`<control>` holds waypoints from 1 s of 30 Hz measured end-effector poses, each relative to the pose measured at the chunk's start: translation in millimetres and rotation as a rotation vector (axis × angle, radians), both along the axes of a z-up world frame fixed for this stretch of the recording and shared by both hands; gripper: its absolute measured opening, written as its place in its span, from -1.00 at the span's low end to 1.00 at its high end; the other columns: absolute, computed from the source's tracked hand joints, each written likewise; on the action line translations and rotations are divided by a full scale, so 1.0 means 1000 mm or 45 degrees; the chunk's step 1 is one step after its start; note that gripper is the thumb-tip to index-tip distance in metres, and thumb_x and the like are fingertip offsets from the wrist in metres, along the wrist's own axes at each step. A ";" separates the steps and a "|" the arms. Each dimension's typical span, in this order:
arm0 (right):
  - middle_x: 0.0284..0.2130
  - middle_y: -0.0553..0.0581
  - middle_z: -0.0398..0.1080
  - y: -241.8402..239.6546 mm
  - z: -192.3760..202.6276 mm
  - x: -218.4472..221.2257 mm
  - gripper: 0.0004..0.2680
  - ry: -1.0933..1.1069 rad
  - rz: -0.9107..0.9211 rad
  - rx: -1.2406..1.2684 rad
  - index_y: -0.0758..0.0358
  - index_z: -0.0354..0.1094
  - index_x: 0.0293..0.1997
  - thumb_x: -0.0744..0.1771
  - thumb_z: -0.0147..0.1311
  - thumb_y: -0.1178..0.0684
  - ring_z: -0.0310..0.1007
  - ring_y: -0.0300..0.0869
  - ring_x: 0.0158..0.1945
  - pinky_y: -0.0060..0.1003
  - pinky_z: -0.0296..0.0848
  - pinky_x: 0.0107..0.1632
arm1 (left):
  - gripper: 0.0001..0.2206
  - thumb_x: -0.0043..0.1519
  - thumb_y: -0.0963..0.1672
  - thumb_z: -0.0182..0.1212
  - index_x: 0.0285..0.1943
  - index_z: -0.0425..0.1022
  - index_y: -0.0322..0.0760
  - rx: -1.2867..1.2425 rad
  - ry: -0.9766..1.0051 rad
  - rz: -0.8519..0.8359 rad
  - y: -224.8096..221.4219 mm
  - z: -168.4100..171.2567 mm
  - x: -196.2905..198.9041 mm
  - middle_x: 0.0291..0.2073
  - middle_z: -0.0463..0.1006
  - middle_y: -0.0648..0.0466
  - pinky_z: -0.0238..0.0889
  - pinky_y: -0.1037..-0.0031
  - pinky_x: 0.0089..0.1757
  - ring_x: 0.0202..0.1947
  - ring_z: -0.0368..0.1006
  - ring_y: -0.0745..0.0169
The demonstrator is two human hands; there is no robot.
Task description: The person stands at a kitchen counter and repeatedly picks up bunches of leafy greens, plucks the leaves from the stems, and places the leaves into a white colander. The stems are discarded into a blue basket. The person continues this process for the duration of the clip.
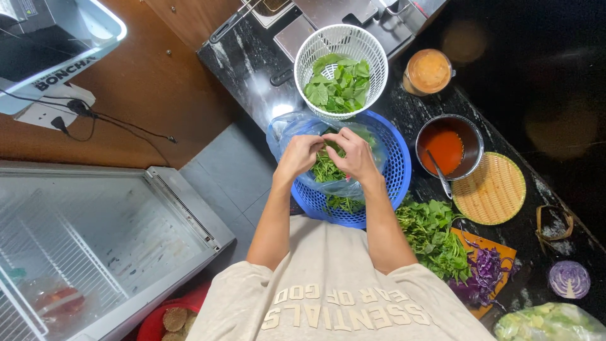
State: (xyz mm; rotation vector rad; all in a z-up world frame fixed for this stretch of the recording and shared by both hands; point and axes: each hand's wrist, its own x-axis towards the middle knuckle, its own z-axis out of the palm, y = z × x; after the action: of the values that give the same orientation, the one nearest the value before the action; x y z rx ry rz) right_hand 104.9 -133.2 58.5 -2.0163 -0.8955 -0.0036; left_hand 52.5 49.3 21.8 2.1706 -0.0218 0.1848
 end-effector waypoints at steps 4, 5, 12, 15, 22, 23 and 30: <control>-0.35 0.18 0.37 0.001 -0.005 0.001 -0.84 -0.038 0.015 -0.073 0.24 0.50 -0.07 0.29 0.23 0.10 0.44 0.03 -0.32 -0.12 0.42 -0.24 | -0.89 0.18 -0.22 0.21 -0.18 0.61 -0.37 0.039 -0.034 -0.006 0.000 0.007 -0.001 -0.34 0.60 -0.21 0.37 0.15 -0.22 -0.28 0.54 -0.24; -0.35 0.17 0.37 0.000 -0.010 0.000 -0.86 -0.046 0.011 -0.100 0.23 0.50 -0.08 0.31 0.22 0.09 0.44 0.04 -0.31 -0.11 0.42 -0.24 | -0.89 0.18 -0.21 0.23 -0.18 0.61 -0.37 0.027 -0.022 0.011 0.000 0.011 -0.002 -0.35 0.59 -0.21 0.37 0.15 -0.23 -0.29 0.53 -0.24; -0.41 0.16 0.37 0.006 -0.036 0.001 -0.94 -0.210 -0.114 -0.161 0.23 0.47 -0.25 0.33 0.16 0.10 0.46 0.05 -0.29 -0.09 0.44 -0.22 | -0.92 0.17 -0.19 0.27 -0.26 0.62 -0.35 0.170 0.002 0.079 -0.006 0.021 -0.004 -0.36 0.60 -0.17 0.34 0.13 -0.24 -0.28 0.52 -0.23; -0.41 0.17 0.40 0.000 -0.045 0.009 -0.95 -0.209 -0.301 -0.125 0.23 0.47 -0.31 0.31 0.15 0.12 0.46 0.05 -0.31 -0.11 0.44 -0.23 | -0.92 0.13 -0.20 0.24 -0.27 0.62 -0.31 0.132 -0.130 -0.023 -0.011 0.038 -0.008 -0.37 0.62 -0.08 0.36 0.17 -0.22 -0.27 0.55 -0.17; -0.40 0.17 0.30 -0.029 -0.111 0.034 -0.82 0.372 -0.408 0.150 0.35 0.30 -0.28 0.44 0.05 0.08 0.31 -0.14 -0.29 -0.23 0.31 -0.20 | -0.85 0.27 -0.13 0.28 -0.17 0.57 -0.37 -0.208 -0.011 0.031 -0.008 0.013 0.000 -0.37 0.62 -0.03 0.40 0.35 -0.27 -0.37 0.57 0.13; -0.41 0.13 0.28 -0.028 -0.110 0.032 -0.79 0.515 -0.393 0.212 0.35 0.29 -0.31 0.46 0.05 0.05 0.26 -0.22 -0.29 -0.25 0.29 -0.20 | -0.82 0.26 -0.11 0.31 -0.18 0.57 -0.38 -0.340 0.054 0.009 -0.009 0.009 0.001 -0.37 0.62 0.01 0.43 0.41 -0.26 -0.34 0.57 0.24; -0.31 -0.03 0.46 -0.023 -0.035 0.014 -0.91 0.981 -0.085 0.566 0.27 0.28 -0.18 0.42 0.01 0.09 0.41 -0.36 -0.21 -0.41 0.42 -0.09 | -0.80 0.23 -0.12 0.37 -0.14 0.62 -0.41 -0.610 0.224 0.037 -0.005 -0.004 0.001 -0.33 0.65 0.11 0.44 0.60 -0.22 -0.30 0.56 0.49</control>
State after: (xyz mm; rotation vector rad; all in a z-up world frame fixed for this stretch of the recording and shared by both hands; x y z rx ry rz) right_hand 119.2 -156.5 23.3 -1.4414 -0.2931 0.4654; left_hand 53.7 44.6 18.3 1.7020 0.1408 0.0106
